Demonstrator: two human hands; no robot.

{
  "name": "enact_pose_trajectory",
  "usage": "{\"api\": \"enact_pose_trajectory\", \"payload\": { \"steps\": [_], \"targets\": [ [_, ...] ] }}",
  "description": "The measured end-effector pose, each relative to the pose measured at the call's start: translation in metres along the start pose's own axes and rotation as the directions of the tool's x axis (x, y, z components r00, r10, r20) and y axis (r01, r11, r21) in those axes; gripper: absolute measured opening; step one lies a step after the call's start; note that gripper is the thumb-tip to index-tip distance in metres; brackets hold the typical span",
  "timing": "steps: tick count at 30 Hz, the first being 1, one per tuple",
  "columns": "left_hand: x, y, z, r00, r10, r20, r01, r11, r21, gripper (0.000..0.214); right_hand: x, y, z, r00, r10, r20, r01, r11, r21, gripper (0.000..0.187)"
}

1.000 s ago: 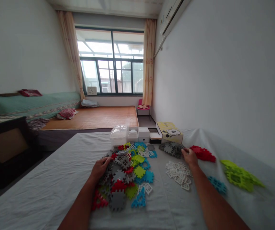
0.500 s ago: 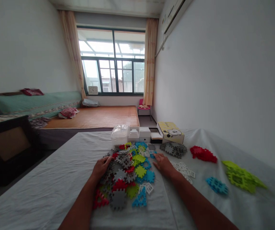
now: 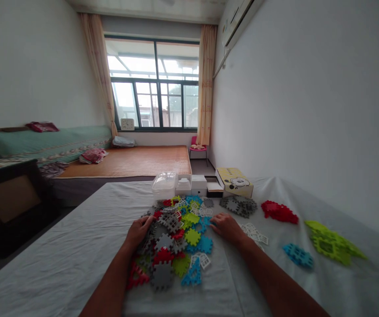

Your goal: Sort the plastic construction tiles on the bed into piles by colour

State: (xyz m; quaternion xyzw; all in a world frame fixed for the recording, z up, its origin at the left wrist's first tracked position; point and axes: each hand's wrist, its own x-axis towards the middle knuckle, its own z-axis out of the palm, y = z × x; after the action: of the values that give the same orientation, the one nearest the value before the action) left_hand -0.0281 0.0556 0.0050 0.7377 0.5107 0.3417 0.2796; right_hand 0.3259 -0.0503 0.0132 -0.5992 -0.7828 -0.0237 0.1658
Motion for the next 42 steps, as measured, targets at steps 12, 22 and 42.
{"api": "enact_pose_trajectory", "payload": {
  "steps": [12, 22, 42],
  "targets": [
    [0.003, -0.006, 0.002, 1.000, 0.021, -0.003, -0.021, 1.000, -0.004, 0.046, -0.014, 0.053, -0.023, 0.870, 0.403, -0.284, -0.294, 0.887, 0.356, 0.036],
    [0.001, -0.001, 0.000, 1.000, 0.026, 0.004, -0.026, 0.999, 0.041, 0.049, -0.103, 0.114, -0.092, 0.903, 0.430, -0.027, -0.402, 0.863, 0.307, 0.037],
    [-0.002, -0.004, 0.005, 0.997, 0.062, -0.037, -0.062, 0.998, -0.005, 0.048, -0.024, -0.056, -0.022, 0.976, 0.021, 0.216, -0.063, 0.980, 0.189, 0.038]
  ]
}}
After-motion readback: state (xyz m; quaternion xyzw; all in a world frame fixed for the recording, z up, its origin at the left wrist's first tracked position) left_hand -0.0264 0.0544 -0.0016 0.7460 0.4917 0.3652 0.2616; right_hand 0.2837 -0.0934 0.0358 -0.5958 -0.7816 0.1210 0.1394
